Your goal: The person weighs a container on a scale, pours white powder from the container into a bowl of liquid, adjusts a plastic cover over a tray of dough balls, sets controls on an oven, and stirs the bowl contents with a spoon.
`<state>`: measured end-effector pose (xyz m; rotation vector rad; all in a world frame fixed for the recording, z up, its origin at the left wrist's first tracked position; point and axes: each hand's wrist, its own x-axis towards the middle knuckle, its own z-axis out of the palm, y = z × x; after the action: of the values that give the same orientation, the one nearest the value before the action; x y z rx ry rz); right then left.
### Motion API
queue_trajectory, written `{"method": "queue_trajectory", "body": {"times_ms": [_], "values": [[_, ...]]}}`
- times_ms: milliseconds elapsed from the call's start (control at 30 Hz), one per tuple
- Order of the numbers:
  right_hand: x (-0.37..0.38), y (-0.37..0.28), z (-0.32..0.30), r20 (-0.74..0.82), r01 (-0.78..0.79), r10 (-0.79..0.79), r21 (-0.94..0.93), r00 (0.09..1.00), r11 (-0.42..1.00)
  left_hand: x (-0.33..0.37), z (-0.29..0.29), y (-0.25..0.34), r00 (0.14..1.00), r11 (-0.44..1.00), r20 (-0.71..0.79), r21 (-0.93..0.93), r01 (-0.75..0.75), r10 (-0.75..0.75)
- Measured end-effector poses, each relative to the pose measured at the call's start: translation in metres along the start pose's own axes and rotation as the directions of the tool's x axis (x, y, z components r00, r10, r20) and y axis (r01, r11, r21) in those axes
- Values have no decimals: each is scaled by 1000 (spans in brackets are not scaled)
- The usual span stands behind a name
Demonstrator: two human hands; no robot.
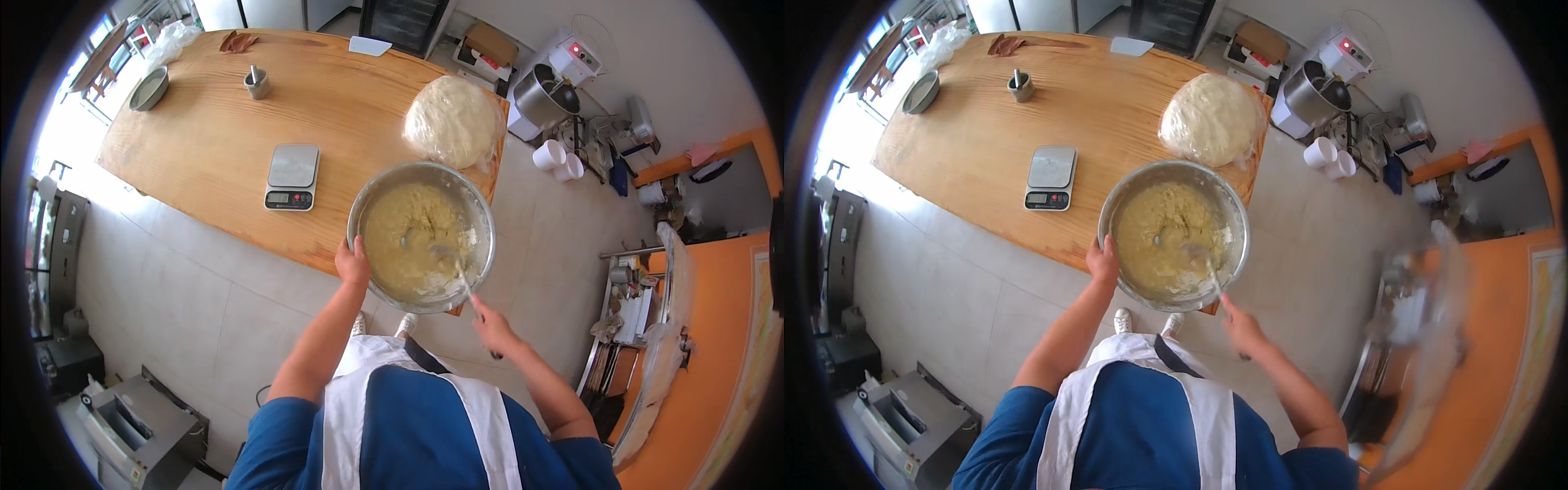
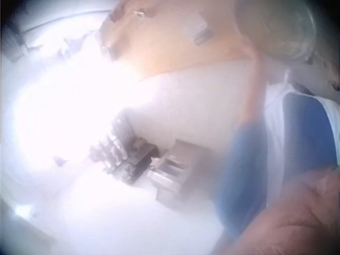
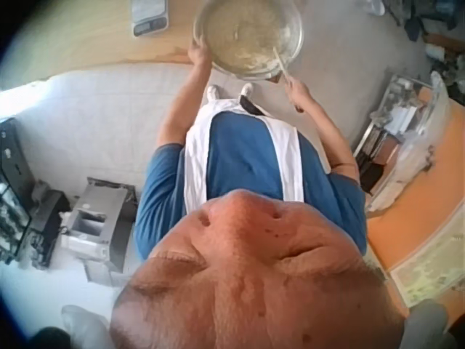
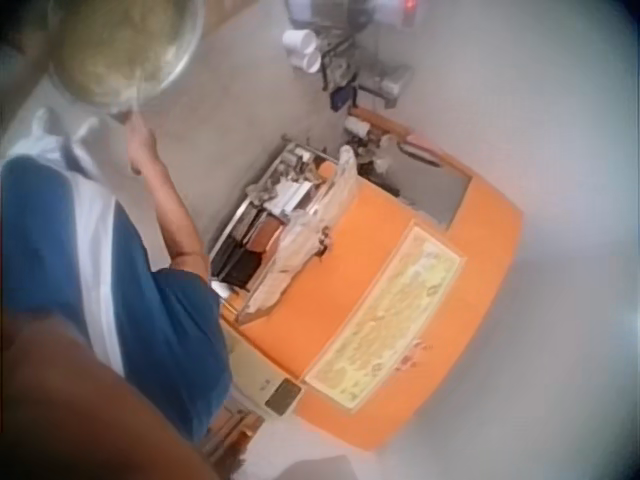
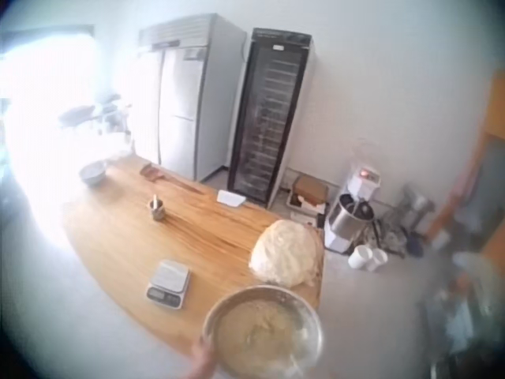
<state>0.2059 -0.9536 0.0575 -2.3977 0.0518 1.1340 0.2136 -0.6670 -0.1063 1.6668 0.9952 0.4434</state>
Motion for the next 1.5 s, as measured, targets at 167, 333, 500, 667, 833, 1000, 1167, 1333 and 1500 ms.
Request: {"method": "queue_trajectory", "body": {"times_ms": [167, 333, 500, 667, 833, 1000, 1167, 1333, 1500], "values": [[34, 2, 21, -27, 310, -325, -232, 945, 922, -2, 4, 5, 1000, 997, 20, -74, 3, -2], [52, -22, 2, -240, 282, -313, -153, 919, 947, 3, 2, -10, 1000, 988, 19, -154, -7, 10], [82, -27, -11, -262, 212, -202, 9, 944, 977, -1, -1, 0, 999, 997, 39, -77, -2, 5], [67, -33, 4, -53, 308, -332, -260, 942, 915, -2, 1, -1, 1000, 998, 16, -54, -13, 14], [-7, -5, -40, 77, 310, -312, -469, 947, 827, -3, -1, 6, 1000, 993, 7, -121, 2, -2], [-19, 24, -20, 98, 290, -275, -417, 956, 861, 0, 0, 0, 999, 998, 44, -57, -23, 26], [42, -35, 11, -30, 286, -315, -344, 949, 894, -2, -3, 7, 999, 998, 18, -45, -44, 45], [82, -41, -22, -231, 173, -254, -320, 939, 931, -3, -8, 11, 1000, 997, 27, -74, -14, 16], [17, 30, -12, -98, -13, 18, 49, 995, 999, -4, -2, 13, 1000, 1000, 6, 15, -4, 4]]}}
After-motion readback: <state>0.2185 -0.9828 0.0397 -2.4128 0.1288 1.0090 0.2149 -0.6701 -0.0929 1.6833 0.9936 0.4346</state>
